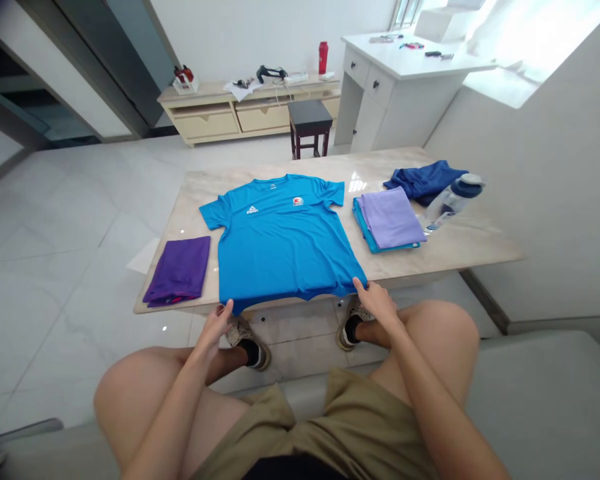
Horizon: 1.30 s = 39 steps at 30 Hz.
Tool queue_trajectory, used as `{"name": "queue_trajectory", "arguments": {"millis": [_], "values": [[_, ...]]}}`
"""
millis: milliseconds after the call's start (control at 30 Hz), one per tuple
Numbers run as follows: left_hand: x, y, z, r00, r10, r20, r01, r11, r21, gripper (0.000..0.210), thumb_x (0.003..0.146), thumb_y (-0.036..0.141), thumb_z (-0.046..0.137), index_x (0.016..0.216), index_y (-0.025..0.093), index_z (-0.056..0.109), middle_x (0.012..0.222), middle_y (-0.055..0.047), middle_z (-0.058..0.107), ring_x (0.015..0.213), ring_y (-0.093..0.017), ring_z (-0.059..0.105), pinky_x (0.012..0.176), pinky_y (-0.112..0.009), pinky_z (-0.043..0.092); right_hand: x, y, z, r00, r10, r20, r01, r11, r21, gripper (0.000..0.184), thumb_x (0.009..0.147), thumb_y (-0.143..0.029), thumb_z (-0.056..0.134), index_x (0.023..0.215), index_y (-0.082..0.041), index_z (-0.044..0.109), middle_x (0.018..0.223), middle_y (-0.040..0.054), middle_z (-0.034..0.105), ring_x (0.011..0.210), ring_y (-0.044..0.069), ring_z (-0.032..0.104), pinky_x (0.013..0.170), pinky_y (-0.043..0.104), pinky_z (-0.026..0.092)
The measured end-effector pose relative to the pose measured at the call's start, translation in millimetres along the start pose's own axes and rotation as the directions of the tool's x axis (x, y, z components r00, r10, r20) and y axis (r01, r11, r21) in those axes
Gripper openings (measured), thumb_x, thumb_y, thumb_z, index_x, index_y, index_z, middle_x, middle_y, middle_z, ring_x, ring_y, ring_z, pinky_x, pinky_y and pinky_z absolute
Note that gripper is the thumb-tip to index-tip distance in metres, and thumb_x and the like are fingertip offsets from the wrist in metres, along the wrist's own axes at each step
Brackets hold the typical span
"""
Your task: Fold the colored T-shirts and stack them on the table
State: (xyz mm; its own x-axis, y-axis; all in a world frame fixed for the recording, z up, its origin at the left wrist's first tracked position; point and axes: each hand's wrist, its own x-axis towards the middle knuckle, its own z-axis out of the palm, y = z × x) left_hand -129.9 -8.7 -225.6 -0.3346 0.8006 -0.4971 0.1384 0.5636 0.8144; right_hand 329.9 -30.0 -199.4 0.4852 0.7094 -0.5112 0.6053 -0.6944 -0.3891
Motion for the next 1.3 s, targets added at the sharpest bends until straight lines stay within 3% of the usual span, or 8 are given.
{"name": "queue_trajectory", "arguments": {"millis": [167,433,667,833,933,1033,1200,1300], "values": [[-5.0,18.1,13.8,0.993,0.113,-0.016,-0.112,0.993,0.043,0.070,0.080,0.082,0.082,0.099,0.015,0.077,0.097,-0.016,0.083,0.100,-0.032,0.077,0.089,-0.040,0.061,-9.2,-10.4,9.7,0.998,-0.066,-0.019,0.066,0.997,0.047,0.053,0.118,-0.042,0.038,0.119,-0.013,0.083,0.101,0.0174,0.087,0.092,0.027,0.085,0.075,0.030,0.062],[-31.3,14.4,-41.7,0.975,0.218,-0.050,-0.181,0.900,0.396,0.051,0.095,0.070,0.065,0.080,0.022,0.066,0.080,-0.009,0.077,0.084,-0.029,0.074,0.074,-0.033,0.053,-38.9,28.9,-3.2,0.994,-0.107,-0.009,0.105,0.987,-0.120,0.047,0.111,-0.045,0.050,0.102,-0.021,0.089,0.099,0.0191,0.086,0.112,0.036,0.083,0.095,0.037,0.059],[-68.7,21.4,-62.6,0.983,0.181,-0.034,-0.089,0.627,0.774,0.037,0.114,0.040,0.047,0.109,0.018,0.077,0.120,-0.022,0.085,0.118,-0.039,0.080,0.092,-0.041,0.057,-66.7,43.9,7.1,0.983,-0.079,0.163,0.118,0.963,-0.241,0.058,0.114,-0.039,0.039,0.084,-0.022,0.086,0.100,0.0189,0.086,0.111,0.038,0.082,0.092,0.040,0.057],[-91.1,33.3,-59.5,0.998,0.067,-0.010,-0.017,0.399,0.917,0.024,0.108,0.029,0.061,0.112,0.014,0.080,0.124,-0.028,0.083,0.123,-0.045,0.080,0.098,-0.047,0.058,-70.0,57.4,15.4,0.939,-0.069,0.336,0.164,0.950,-0.265,0.049,0.109,-0.036,0.057,0.068,-0.022,0.078,0.083,0.0157,0.083,0.084,0.031,0.082,0.080,0.036,0.057],[-99.3,58.4,-46.2,0.995,0.093,0.032,-0.053,0.225,0.973,0.033,0.112,0.033,0.059,0.129,0.011,0.076,0.129,-0.028,0.082,0.124,-0.044,0.080,0.098,-0.046,0.059,-57.9,53.0,5.0,0.913,-0.099,0.397,0.201,0.953,-0.225,0.054,0.110,-0.042,0.061,0.062,-0.022,0.072,0.072,0.0120,0.079,0.070,0.025,0.078,0.069,0.031,0.053],[-98.0,95.1,-26.0,0.980,0.156,0.120,-0.132,0.068,0.989,0.044,0.118,0.041,0.050,0.141,0.010,0.071,0.126,-0.026,0.083,0.120,-0.042,0.082,0.095,-0.045,0.060,-31.5,30.6,-20.3,0.939,-0.210,0.272,0.248,0.962,-0.114,0.053,0.108,-0.038,0.065,0.058,-0.021,0.069,0.065,0.0104,0.074,0.065,0.023,0.073,0.063,0.028,0.049],[-56.2,158.6,8.8,0.934,0.243,0.261,-0.284,0.064,0.957,0.044,0.119,0.046,0.048,0.143,0.018,0.072,0.128,-0.022,0.085,0.122,-0.041,0.082,0.093,-0.041,0.059,42.8,-35.1,-57.9,0.967,-0.254,0.015,0.252,0.966,0.064,0.027,0.107,-0.023,0.057,0.098,-0.015,0.081,0.091,0.0114,0.085,0.078,0.020,0.078,0.066,0.024,0.056],[-13.1,189.1,25.3,0.908,0.288,0.304,-0.339,0.080,0.937,0.044,0.119,0.046,0.048,0.141,0.020,0.074,0.126,-0.020,0.085,0.122,-0.041,0.081,0.090,-0.039,0.058,93.4,-79.1,-64.1,0.957,-0.262,-0.121,0.272,0.959,0.077,0.030,0.105,-0.018,0.055,0.123,-0.013,0.079,0.113,0.0150,0.086,0.099,0.023,0.082,0.086,0.027,0.062]]}}
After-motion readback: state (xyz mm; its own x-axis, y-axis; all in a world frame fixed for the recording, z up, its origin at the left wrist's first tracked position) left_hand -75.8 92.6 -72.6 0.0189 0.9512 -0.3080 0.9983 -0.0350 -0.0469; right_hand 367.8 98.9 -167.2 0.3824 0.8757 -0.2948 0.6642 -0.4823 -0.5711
